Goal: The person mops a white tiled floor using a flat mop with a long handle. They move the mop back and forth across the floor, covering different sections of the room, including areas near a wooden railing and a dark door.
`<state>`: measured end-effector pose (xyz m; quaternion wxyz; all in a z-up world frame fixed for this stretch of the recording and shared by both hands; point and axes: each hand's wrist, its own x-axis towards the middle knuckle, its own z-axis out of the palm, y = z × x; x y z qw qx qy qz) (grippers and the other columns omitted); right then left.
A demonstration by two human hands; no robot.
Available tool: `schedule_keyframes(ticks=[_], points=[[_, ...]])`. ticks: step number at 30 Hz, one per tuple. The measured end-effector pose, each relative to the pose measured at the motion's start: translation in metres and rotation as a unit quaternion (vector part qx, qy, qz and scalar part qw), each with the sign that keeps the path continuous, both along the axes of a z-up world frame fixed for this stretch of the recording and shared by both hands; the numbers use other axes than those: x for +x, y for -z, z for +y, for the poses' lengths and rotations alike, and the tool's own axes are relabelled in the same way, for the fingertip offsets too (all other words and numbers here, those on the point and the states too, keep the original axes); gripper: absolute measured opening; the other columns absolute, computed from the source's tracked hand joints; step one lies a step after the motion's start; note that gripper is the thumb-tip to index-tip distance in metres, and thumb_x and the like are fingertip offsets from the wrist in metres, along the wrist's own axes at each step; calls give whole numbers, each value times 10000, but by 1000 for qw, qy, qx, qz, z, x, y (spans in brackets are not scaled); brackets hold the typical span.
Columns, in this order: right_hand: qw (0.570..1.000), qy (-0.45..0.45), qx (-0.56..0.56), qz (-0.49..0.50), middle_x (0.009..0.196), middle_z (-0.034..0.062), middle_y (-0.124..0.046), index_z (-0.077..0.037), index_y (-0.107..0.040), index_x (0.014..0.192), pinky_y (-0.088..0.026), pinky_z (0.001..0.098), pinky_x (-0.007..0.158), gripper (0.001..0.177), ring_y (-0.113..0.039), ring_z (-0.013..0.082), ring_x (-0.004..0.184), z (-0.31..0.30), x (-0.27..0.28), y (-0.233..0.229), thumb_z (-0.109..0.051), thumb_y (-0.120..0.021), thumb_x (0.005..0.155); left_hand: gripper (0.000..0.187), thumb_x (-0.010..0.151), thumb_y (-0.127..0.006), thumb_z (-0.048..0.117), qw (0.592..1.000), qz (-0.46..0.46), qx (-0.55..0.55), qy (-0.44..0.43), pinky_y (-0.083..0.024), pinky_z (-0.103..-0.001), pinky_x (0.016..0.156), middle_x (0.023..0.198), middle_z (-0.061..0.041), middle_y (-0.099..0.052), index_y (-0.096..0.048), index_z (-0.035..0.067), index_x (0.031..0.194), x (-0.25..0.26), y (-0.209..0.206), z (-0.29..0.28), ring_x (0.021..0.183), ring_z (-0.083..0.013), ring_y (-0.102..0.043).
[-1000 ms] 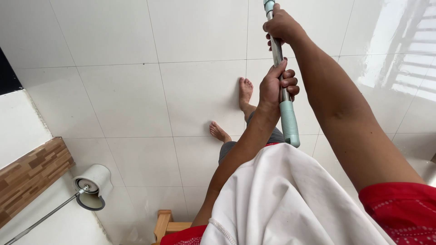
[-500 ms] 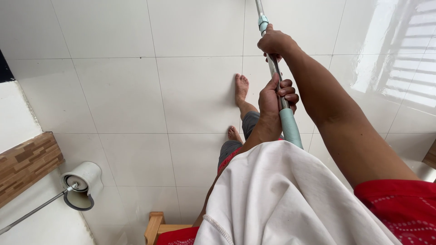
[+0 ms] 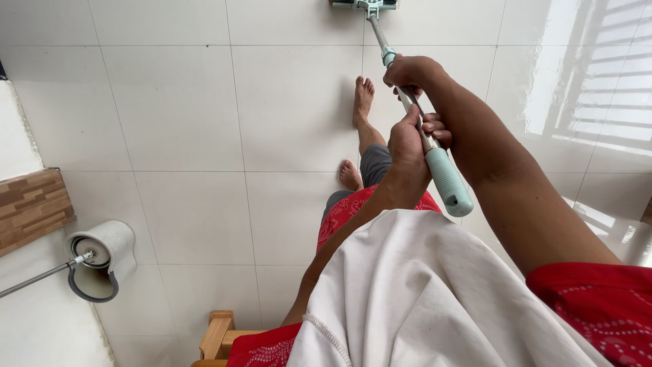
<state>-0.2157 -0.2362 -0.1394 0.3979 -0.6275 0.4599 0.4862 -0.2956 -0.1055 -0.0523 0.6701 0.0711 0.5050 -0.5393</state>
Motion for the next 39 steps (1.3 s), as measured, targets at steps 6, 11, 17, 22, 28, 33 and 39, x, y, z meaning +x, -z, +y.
schedule_keyframes(ticks=[6, 11, 17, 22, 28, 33, 39], points=[[999, -41, 5, -7, 848, 131, -651, -14, -568, 1043, -418, 366, 513, 202, -564, 262, 609, 50, -42, 10, -155, -453, 955, 336, 1087, -499, 382, 1000, -10, -13, -9, -429, -162, 435, 635, 80, -453, -510, 153, 841, -37, -8, 48, 494, -7, -444], [998, -34, 27, 34, 784, 144, -634, 7, -567, 955, -459, 363, 490, 140, -582, 281, 591, 80, -68, 13, -104, -499, 904, 122, 1063, -487, 279, 999, -28, 38, 7, -384, -142, 392, 622, 100, -403, -568, 258, 975, -59, -27, 69, 476, 21, -423], [995, 40, -24, -85, 908, 172, -694, 41, -657, 1118, -573, 465, 675, 275, -682, 283, 819, 72, -87, 59, -88, -623, 877, 166, 1023, -486, 168, 981, -173, -11, 82, -476, -159, 572, 658, 110, -370, -388, 121, 897, -51, -18, 73, 588, -14, -451], [847, -41, 53, -527, 949, 219, -744, 22, -732, 907, -578, 419, 713, 133, -724, 298, 867, -7, -91, 138, -87, -774, 843, 171, 1018, -470, 142, 977, -201, -28, 65, -469, -162, 587, 657, 112, -374, -399, 144, 863, -29, -52, 45, 605, -29, -473], [706, -78, 43, -702, 966, 252, -714, 122, -685, 886, -581, 457, 827, 51, -716, 320, 871, -107, -149, 165, 72, -688, 892, 148, 1003, -502, 152, 966, -241, -64, 65, -488, -156, 595, 683, 108, -377, -395, 132, 902, -19, -72, -18, 611, -1, -469], [922, 319, -65, -211, 811, 107, -608, -53, -588, 959, -603, 409, 554, 133, -607, 190, 662, -118, -29, -45, -24, -662, 852, 205, 938, -559, 61, 978, -200, 3, 61, -387, -131, 428, 582, 74, -378, -435, 152, 802, -1, -62, -115, 487, 6, -383], [913, 318, -68, -247, 884, 90, -567, -99, -555, 1032, -610, 441, 527, 168, -589, 184, 675, -252, 14, -6, -48, -636, 894, 121, 971, -561, 114, 969, -238, -9, 66, -384, -140, 421, 698, 60, -431, -453, 143, 925, 37, -16, -232, 504, 37, -409]])
